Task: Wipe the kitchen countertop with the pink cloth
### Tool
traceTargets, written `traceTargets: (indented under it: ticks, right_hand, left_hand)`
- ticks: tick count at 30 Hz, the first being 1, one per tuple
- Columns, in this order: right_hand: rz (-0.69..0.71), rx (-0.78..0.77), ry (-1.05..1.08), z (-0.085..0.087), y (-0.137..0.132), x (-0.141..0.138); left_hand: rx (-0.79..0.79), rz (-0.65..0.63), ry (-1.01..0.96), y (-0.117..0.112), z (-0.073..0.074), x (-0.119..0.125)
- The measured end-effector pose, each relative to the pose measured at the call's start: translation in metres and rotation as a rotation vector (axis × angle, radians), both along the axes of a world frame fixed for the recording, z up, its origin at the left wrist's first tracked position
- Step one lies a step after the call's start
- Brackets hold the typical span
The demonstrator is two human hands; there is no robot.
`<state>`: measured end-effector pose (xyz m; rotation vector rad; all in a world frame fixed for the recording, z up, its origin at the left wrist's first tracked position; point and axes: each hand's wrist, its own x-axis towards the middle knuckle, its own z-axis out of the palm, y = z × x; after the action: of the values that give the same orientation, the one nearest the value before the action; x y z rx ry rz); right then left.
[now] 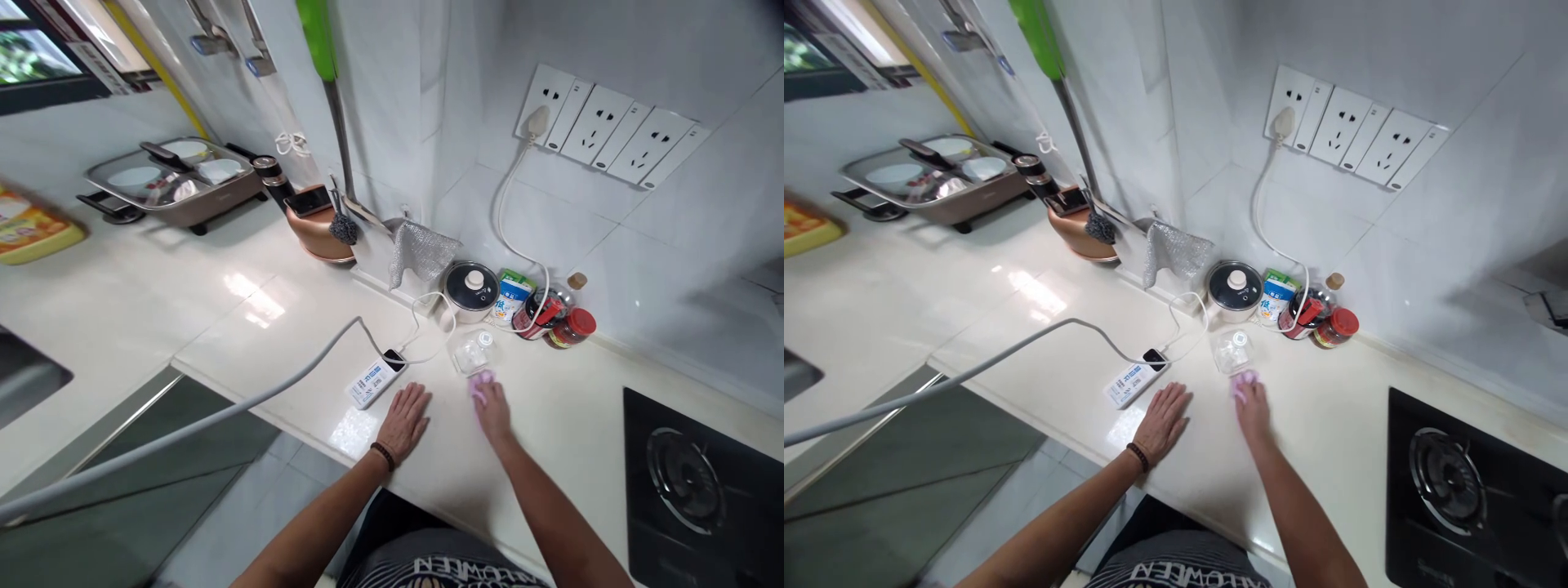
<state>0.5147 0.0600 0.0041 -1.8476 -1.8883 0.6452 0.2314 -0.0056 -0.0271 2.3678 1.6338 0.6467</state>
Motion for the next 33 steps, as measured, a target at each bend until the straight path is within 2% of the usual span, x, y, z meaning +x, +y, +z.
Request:
traceTargets:
  ticks: [2, 4, 5, 7, 10, 13, 15, 16, 18, 20, 22, 24, 27, 29, 30, 31, 33]
  right_hand:
    - [0.165, 0.030, 0.038, -0.006, -0.031, -0.011]
    - [0.255, 0.045, 0.066, -0.006, -0.045, 0.001]
    - [0.245, 0.039, 0.067, -0.003, -0.044, 0.015]
    - [0.079, -0.023, 0.031, 0.009, -0.027, 0.051]
    - [-0.341, -0.142, -0.086, 0.034, 0.014, 0.109]
    - [-0.607, -0.193, -0.163, 0.054, 0.052, 0.145]
    - [-0.696, -0.218, -0.185, 0.057, 0.071, 0.148]
    - [-0.697, -0.219, -0.185, 0.056, 0.079, 0.142]
    - [-0.634, -0.199, -0.170, 0.048, 0.089, 0.119]
    - [-0.511, -0.162, -0.140, 0.037, 0.090, 0.084]
    - [-0.356, -0.114, -0.099, 0.025, 0.077, 0.048]
    - [-0.206, -0.065, -0.057, 0.016, 0.050, 0.020]
    - [-0.045, -0.016, -0.010, 0.007, -0.001, 0.009]
    - [-0.019, 0.008, 0.010, 0.002, -0.033, 0.029]
    - [-0.052, 0.014, 0.010, 0.001, -0.047, 0.047]
    - [-0.124, 0.009, 0.000, 0.001, -0.060, 0.070]
    - [-0.382, -0.039, -0.056, 0.002, -0.085, 0.124]
  left_hand:
    - [0.003, 0.009, -0.012, 0.001, -0.003, 0.000]
    - [0.005, 0.015, -0.019, 0.000, -0.004, 0.000]
    - [0.004, 0.016, -0.023, 0.000, -0.004, 0.001]
    - [-0.003, 0.014, -0.032, 0.000, -0.004, 0.001]
    - [-0.011, 0.006, -0.040, 0.000, -0.004, 0.001]
    - [-0.008, 0.005, -0.036, 0.001, -0.005, 0.001]
    - [-0.003, 0.008, -0.030, 0.001, -0.006, 0.002]
    - [0.000, 0.010, -0.027, 0.000, -0.007, 0.002]
    - [0.002, 0.012, -0.023, 0.000, -0.008, 0.002]
    - [-0.002, 0.012, -0.023, 0.000, -0.008, 0.001]
    - [-0.010, 0.008, -0.023, 0.000, -0.008, 0.001]
    - [-0.015, 0.006, -0.024, 0.000, -0.008, 0.000]
    - [-0.020, 0.005, -0.035, 0.001, -0.009, 0.000]
    - [-0.025, 0.004, -0.045, 0.002, -0.009, 0.000]
    - [-0.026, 0.004, -0.048, 0.002, -0.010, 0.000]
    - [-0.027, 0.004, -0.050, 0.003, -0.010, 0.001]
    - [-0.027, 0.009, -0.052, 0.003, -0.010, 0.001]
